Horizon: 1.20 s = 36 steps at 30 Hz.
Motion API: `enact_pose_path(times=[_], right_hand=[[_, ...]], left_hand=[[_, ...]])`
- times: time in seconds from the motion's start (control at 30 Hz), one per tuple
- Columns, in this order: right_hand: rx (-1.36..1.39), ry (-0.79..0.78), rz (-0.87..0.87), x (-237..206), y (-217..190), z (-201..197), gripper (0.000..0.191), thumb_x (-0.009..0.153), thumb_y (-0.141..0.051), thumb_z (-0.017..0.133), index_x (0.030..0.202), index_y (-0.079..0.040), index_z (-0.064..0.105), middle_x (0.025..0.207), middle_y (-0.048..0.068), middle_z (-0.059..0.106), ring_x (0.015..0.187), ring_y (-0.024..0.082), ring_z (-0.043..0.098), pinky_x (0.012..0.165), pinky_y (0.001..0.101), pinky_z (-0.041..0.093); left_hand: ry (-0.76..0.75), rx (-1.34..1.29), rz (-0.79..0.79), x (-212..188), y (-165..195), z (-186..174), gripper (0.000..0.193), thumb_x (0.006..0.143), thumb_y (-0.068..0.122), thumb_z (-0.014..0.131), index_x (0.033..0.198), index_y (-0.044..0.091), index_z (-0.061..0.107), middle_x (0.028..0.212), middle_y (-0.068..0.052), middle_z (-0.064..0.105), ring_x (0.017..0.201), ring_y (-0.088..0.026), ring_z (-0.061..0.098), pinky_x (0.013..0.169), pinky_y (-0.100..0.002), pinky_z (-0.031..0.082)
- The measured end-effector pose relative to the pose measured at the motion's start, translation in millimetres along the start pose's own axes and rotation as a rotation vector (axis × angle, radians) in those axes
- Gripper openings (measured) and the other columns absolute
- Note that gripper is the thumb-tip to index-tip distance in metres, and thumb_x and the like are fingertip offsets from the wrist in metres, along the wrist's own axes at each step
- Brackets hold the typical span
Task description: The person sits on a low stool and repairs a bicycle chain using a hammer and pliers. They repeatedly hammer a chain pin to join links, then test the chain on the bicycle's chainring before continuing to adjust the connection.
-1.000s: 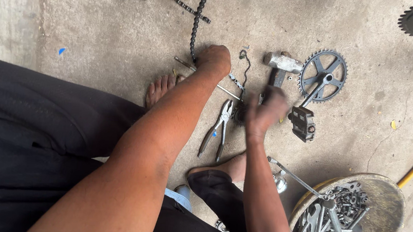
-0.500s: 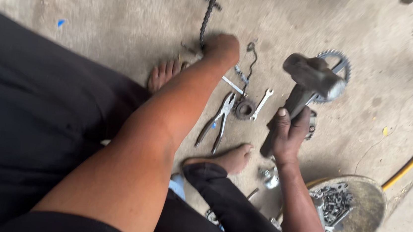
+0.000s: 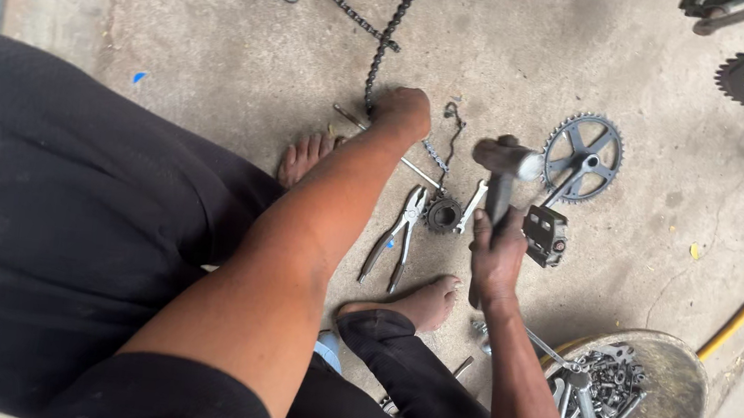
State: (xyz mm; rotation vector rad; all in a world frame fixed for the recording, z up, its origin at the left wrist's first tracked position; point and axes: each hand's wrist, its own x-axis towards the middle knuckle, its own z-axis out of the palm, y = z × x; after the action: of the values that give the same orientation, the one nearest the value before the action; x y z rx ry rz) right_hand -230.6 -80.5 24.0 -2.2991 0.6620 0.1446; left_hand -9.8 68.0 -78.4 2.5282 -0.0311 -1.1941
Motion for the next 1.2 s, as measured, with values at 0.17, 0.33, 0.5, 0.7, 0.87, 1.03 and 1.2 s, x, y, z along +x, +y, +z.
enact_pose_path(times=[0.17,0.33,0.5,0.7,0.87,1.03,1.2], right_hand=[[-0.491,-0.229,-0.032,11.5,-31.7,19.7,0.036,0.103,-0.035,0.065,0.108,-0.001,0.055,0.087,0.028,0.071,0.079,0.047,0.068,0.073,0.0552,0.053],[-0.259,-0.062,-0.077,17.5,-28.5,12.5,0.034,0.099,-0.031,0.06,0.116,-0.002,0.054,0.089,0.027,0.07,0.08,0.046,0.069,0.075,0.0551,0.053],[-0.239,0.128,-0.434,0.8,-12.3,24.5,0.038,0.099,-0.028,0.062,0.118,0.004,0.054,0.098,0.034,0.066,0.087,0.055,0.064,0.077,0.0564,0.052],[-0.222,0.007,-0.084,2.7,-6.5,12.3,0.034,0.097,-0.03,0.065,0.108,0.001,0.056,0.089,0.03,0.069,0.082,0.05,0.069,0.073,0.0556,0.055],[0.061,0.312,-0.313,1.7,4.0,21.0,0.035,0.103,-0.032,0.061,0.111,0.0,0.05,0.093,0.029,0.069,0.082,0.048,0.069,0.075,0.0549,0.055],[-0.378,0.002,-0.117,21.7,13.5,38.0,0.031,0.097,-0.031,0.065,0.104,-0.003,0.054,0.088,0.031,0.068,0.084,0.053,0.064,0.073,0.0596,0.05],[-0.251,0.1,-0.029,20.0,16.5,18.4,0.033,0.1,-0.032,0.064,0.106,-0.002,0.053,0.09,0.033,0.067,0.086,0.054,0.064,0.075,0.059,0.05]], left_hand=[[-0.021,0.007,0.011,-3.4,5.7,-13.0,0.035,0.093,0.018,0.068,0.127,0.008,0.07,0.138,-0.017,0.064,0.126,-0.033,0.064,0.1,-0.045,0.055],[-0.003,0.024,0.016,1.5,6.1,-9.6,0.036,0.092,0.021,0.069,0.125,0.009,0.07,0.136,-0.017,0.064,0.124,-0.033,0.063,0.099,-0.046,0.054],[-0.006,0.021,0.033,8.4,1.0,-4.3,0.034,0.092,0.022,0.068,0.124,0.01,0.071,0.134,-0.016,0.065,0.123,-0.032,0.064,0.098,-0.045,0.054],[-0.006,0.035,0.053,6.9,2.1,-7.1,0.032,0.092,0.023,0.067,0.121,0.011,0.072,0.131,-0.014,0.066,0.121,-0.03,0.065,0.096,-0.045,0.054],[-0.005,0.034,0.058,7.4,3.1,-10.9,0.03,0.092,0.024,0.066,0.119,0.012,0.073,0.128,-0.013,0.068,0.119,-0.029,0.066,0.095,-0.045,0.054],[-0.013,0.05,0.071,-4.1,1.9,-17.4,0.029,0.092,0.025,0.066,0.118,0.013,0.074,0.126,-0.011,0.069,0.117,-0.028,0.067,0.094,-0.045,0.054],[-0.008,0.06,0.088,-4.7,2.8,-20.3,0.028,0.092,0.025,0.065,0.116,0.014,0.075,0.123,-0.01,0.07,0.115,-0.027,0.068,0.092,-0.045,0.054]])
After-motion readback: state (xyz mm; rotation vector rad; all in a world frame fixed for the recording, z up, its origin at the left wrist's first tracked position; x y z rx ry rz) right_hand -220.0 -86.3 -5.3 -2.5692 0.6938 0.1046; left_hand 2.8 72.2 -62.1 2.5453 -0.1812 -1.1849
